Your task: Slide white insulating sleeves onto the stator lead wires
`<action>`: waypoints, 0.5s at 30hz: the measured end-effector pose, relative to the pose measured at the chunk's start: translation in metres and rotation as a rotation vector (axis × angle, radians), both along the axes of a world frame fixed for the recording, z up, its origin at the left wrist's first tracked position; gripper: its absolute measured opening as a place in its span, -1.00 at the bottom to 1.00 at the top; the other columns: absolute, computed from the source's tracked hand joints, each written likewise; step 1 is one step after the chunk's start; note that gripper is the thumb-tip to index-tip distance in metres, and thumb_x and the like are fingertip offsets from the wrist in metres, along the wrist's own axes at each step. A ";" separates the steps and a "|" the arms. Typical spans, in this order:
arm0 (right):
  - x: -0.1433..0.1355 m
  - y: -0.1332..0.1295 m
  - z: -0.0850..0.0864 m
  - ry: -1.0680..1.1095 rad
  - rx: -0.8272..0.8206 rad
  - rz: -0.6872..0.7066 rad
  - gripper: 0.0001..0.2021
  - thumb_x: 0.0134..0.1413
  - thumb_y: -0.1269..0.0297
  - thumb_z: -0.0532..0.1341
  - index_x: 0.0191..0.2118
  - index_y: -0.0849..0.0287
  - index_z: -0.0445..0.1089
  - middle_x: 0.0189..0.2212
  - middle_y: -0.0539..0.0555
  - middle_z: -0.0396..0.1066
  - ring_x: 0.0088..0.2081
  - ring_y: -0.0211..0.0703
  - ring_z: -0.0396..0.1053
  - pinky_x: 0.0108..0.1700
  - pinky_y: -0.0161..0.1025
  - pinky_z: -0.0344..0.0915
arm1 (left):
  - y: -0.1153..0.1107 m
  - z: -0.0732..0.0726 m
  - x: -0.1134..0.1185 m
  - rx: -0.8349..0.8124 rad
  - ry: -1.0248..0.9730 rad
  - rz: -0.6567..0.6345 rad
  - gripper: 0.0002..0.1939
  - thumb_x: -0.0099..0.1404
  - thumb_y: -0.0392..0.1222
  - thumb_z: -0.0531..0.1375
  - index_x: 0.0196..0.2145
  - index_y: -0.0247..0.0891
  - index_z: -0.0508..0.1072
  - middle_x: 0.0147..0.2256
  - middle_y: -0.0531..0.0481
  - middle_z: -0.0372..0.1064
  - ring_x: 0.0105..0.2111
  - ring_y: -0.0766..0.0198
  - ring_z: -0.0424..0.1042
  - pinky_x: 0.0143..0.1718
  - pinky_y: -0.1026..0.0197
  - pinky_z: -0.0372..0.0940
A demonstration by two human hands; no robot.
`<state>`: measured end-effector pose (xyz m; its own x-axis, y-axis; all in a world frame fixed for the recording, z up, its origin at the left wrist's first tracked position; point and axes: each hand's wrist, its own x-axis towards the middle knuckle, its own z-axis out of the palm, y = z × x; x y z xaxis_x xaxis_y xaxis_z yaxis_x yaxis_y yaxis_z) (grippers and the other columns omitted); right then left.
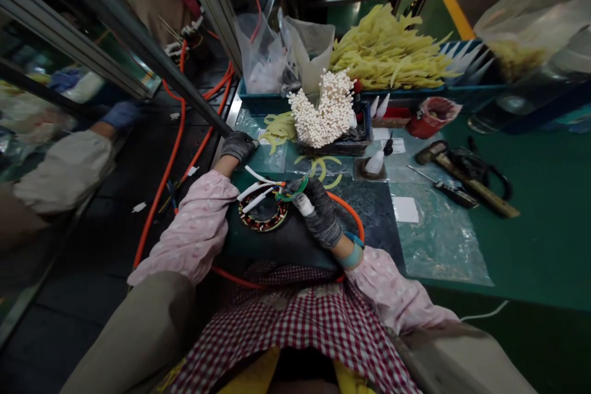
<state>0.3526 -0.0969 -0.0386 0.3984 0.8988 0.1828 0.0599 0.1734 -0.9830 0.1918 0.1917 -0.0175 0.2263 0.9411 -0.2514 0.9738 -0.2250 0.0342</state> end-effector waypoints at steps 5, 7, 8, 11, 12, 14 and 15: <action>-0.001 -0.001 0.004 0.004 0.016 0.036 -0.52 0.45 -0.32 0.30 0.00 0.01 0.65 -0.05 0.14 0.71 0.08 0.13 0.65 0.31 0.14 0.61 | -0.013 0.001 -0.008 0.065 -0.018 -0.034 -0.48 0.49 -0.08 0.20 0.29 -0.34 0.60 0.26 -0.36 0.59 0.26 -0.19 0.56 0.31 -0.03 0.43; -0.001 0.000 0.005 -0.008 0.021 0.039 -0.53 0.46 -0.30 0.29 -0.03 0.02 0.65 -0.07 0.14 0.71 0.06 0.12 0.66 0.29 0.13 0.62 | -0.015 -0.001 -0.005 0.078 -0.035 -0.062 -0.52 0.49 -0.13 0.18 0.24 -0.35 0.63 0.27 -0.39 0.57 0.30 -0.24 0.54 0.36 -0.10 0.40; -0.001 0.000 0.005 -0.015 0.026 0.038 -0.53 0.46 -0.30 0.29 -0.03 0.02 0.65 -0.08 0.15 0.71 0.05 0.12 0.66 0.28 0.14 0.63 | -0.015 -0.002 -0.003 0.081 -0.046 -0.072 -0.54 0.49 -0.17 0.17 0.20 -0.38 0.66 0.26 -0.43 0.57 0.30 -0.28 0.53 0.37 -0.14 0.39; 0.000 0.001 0.002 -0.021 0.040 -0.012 -0.51 0.43 -0.31 0.31 0.01 0.04 0.66 -0.04 0.17 0.72 0.04 0.15 0.67 0.31 0.20 0.60 | -0.013 -0.002 0.000 0.099 -0.102 -0.075 -0.60 0.44 -0.30 0.17 0.09 -0.50 0.68 0.19 -0.53 0.60 0.28 -0.36 0.55 0.38 -0.24 0.38; 0.001 0.001 0.000 -0.020 0.041 -0.036 -0.50 0.42 -0.31 0.32 0.03 0.04 0.66 -0.03 0.17 0.72 0.05 0.16 0.66 0.32 0.22 0.59 | -0.013 -0.001 -0.001 0.108 -0.133 -0.072 -0.61 0.43 -0.31 0.17 0.07 -0.52 0.67 0.16 -0.54 0.61 0.26 -0.36 0.57 0.36 -0.24 0.39; 0.002 0.002 0.000 -0.016 0.038 -0.061 -0.50 0.41 -0.31 0.33 0.03 0.04 0.66 -0.02 0.16 0.72 0.05 0.15 0.66 0.31 0.22 0.60 | -0.014 0.006 -0.010 0.127 -0.216 -0.070 -0.66 0.43 -0.31 0.19 0.03 -0.49 0.67 0.08 -0.49 0.66 0.18 -0.30 0.63 0.31 -0.19 0.46; 0.002 0.002 0.001 -0.014 0.037 -0.056 -0.50 0.42 -0.31 0.33 0.01 0.03 0.66 -0.02 0.16 0.72 0.04 0.14 0.66 0.29 0.20 0.61 | -0.016 0.011 -0.016 0.142 -0.270 -0.074 -0.68 0.44 -0.30 0.19 0.02 -0.45 0.67 0.04 -0.44 0.68 0.14 -0.23 0.65 0.28 -0.14 0.49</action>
<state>0.3544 -0.0949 -0.0380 0.4451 0.8676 0.2217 0.0848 0.2057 -0.9749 0.1759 0.1752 -0.0070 0.3362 0.9409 -0.0399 0.9146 -0.3161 0.2521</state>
